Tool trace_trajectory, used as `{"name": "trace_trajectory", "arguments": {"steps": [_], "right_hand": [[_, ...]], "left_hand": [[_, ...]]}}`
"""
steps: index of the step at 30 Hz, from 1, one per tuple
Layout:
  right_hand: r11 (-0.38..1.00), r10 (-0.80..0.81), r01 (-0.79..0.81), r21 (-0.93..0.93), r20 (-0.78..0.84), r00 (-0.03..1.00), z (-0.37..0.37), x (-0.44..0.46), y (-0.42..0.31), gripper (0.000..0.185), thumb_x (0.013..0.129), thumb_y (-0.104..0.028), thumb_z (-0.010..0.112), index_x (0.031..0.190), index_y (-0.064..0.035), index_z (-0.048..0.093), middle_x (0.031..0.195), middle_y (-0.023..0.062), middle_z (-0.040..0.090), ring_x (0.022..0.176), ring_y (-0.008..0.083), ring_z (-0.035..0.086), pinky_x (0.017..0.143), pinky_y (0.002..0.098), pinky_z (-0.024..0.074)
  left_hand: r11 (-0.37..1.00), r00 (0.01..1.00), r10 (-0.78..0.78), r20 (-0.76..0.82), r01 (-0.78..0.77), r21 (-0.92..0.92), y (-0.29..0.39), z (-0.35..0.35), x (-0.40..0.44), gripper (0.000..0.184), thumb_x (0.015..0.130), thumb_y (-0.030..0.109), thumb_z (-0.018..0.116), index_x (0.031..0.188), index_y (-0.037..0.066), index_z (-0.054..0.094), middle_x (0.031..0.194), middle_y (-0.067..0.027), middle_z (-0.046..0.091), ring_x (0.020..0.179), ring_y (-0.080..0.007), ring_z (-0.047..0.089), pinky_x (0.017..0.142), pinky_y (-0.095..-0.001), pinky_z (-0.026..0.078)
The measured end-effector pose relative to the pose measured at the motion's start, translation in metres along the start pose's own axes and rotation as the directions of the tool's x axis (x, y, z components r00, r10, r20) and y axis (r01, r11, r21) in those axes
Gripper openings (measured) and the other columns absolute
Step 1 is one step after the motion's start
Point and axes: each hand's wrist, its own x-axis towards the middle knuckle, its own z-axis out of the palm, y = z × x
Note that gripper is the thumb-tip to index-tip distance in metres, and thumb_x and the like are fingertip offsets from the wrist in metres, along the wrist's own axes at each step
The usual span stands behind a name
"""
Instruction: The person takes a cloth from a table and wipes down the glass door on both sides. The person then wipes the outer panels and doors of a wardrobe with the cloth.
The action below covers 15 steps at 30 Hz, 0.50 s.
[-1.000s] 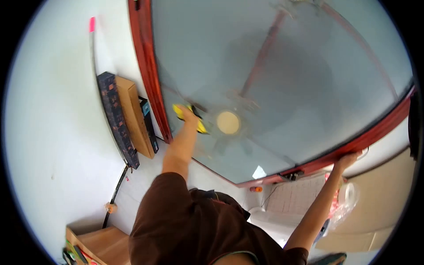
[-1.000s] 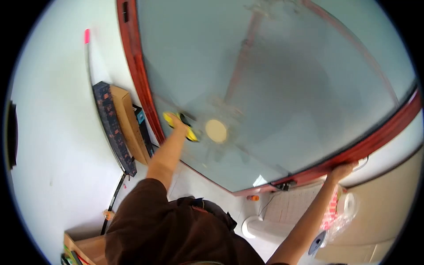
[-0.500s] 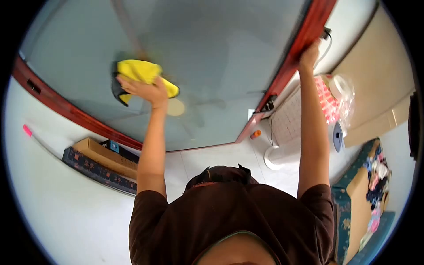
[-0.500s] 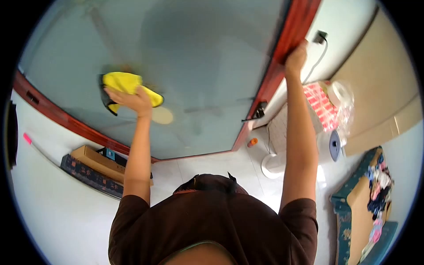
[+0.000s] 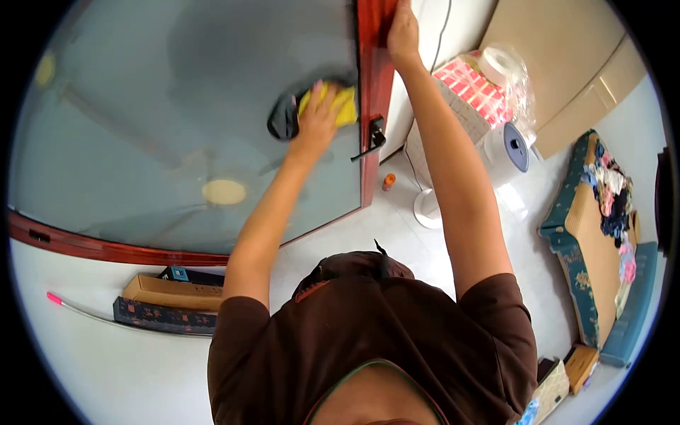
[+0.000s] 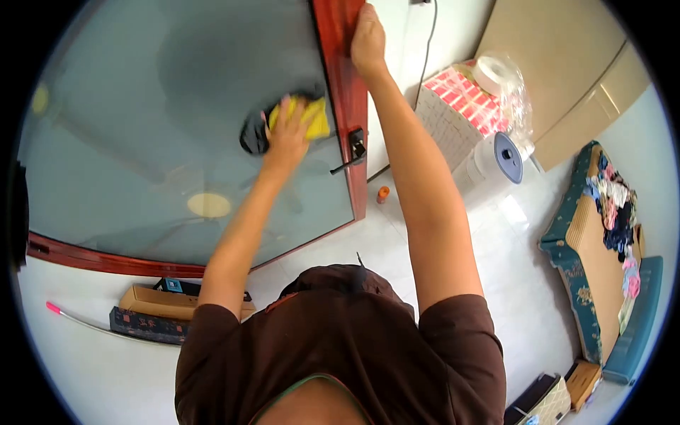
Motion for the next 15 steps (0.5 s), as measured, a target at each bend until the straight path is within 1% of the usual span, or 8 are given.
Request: {"name": "trace_trajectory", "arguments": {"steps": [2,4,7,8,9,11,12,15], "right_hand": [[0.999,0.035,-0.037,0.018,0.101,0.994,-0.010,-0.001,0.000,0.058,0.105,-0.039,0.030,0.132,0.0098,0.046,0.136,0.0205,0.051,0.130,0.0272,0.044,0.109,0.0333,0.0313],[0.997,0.062,-0.070,0.035,0.204,0.977,-0.023,0.004,-0.003,0.060,0.106,-0.039,0.030,0.136,0.0107,0.041,0.142,0.0215,0.044,0.135,0.0280,0.038,0.113,0.0331,0.0267],[0.995,0.101,-0.096,-0.031,0.298,0.949,-0.037,0.009,0.008,0.062,0.106,-0.039,0.029,0.141,0.0113,0.035,0.149,0.0228,0.037,0.141,0.0283,0.032,0.117,0.0325,0.0212],[0.990,0.138,-0.132,-0.043,0.302,0.943,-0.047,0.006,-0.001,0.063,0.106,-0.040,0.028,0.142,0.0111,0.034,0.149,0.0226,0.036,0.141,0.0279,0.031,0.117,0.0322,0.0206],[0.987,0.161,-0.162,-0.021,0.311,0.937,-0.050,0.005,-0.007,0.064,0.105,-0.041,0.028,0.142,0.0111,0.034,0.150,0.0224,0.035,0.141,0.0278,0.030,0.117,0.0322,0.0202],[0.979,0.187,-0.203,0.021,0.298,0.936,-0.053,0.002,-0.029,0.062,0.105,-0.041,0.029,0.140,0.0104,0.038,0.147,0.0220,0.040,0.139,0.0285,0.034,0.116,0.0328,0.0225],[0.995,0.073,-0.090,0.042,0.318,0.945,-0.048,-0.008,-0.042,0.052,0.105,-0.038,0.032,0.121,0.0053,0.055,0.120,0.0155,0.060,0.116,0.0238,0.053,0.102,0.0336,0.0375],[0.995,0.083,-0.094,0.028,0.273,0.958,-0.047,-0.012,-0.045,0.049,0.105,-0.040,0.032,0.120,0.0009,0.055,0.110,0.0137,0.062,0.108,0.0248,0.055,0.100,0.0337,0.0388]], "left_hand": [[0.995,0.985,-0.098,-0.143,0.099,-0.001,0.014,-0.035,0.063,0.068,0.073,0.036,0.075,0.137,0.029,0.052,0.152,0.0010,0.036,0.145,-0.0281,0.021,0.106,-0.0726,0.013],[0.994,0.942,-0.088,-0.323,0.102,0.027,0.028,-0.033,0.093,0.065,0.073,0.038,0.074,0.135,0.029,0.055,0.153,0.0024,0.036,0.145,-0.0269,0.023,0.105,-0.0718,0.018],[0.998,0.997,0.041,-0.069,-0.037,0.056,0.047,-0.021,0.087,0.058,0.077,0.037,0.071,0.132,0.025,0.058,0.153,0.0023,0.037,0.145,-0.0271,0.023,0.106,-0.0687,0.021],[0.966,0.965,0.252,0.070,-0.247,-0.074,0.058,0.013,0.068,0.051,0.082,0.033,0.066,0.129,0.015,0.060,0.152,0.0008,0.039,0.145,-0.0274,0.023,0.111,-0.0585,0.024],[0.904,0.923,0.377,0.078,-0.385,0.189,0.069,0.046,0.046,0.050,0.082,0.030,0.066,0.128,0.011,0.060,0.151,-0.0004,0.039,0.145,-0.0270,0.024,0.113,-0.0534,0.025],[0.897,0.897,0.439,0.061,-0.441,0.036,0.087,0.068,0.019,0.048,0.082,0.025,0.066,0.125,0.004,0.061,0.151,-0.0027,0.040,0.144,-0.0261,0.026,0.114,-0.0459,0.026],[0.866,0.927,0.373,0.043,-0.331,-0.375,0.096,0.064,0.006,0.047,0.082,0.023,0.067,0.123,0.001,0.061,0.151,-0.0039,0.040,0.143,-0.0258,0.028,0.114,-0.0435,0.027],[0.859,0.935,0.341,0.096,-0.268,-0.436,0.109,0.064,-0.002,0.042,0.081,0.023,0.070,0.117,0.001,0.065,0.148,-0.0040,0.042,0.142,-0.0259,0.031,0.113,-0.0444,0.029]]}}
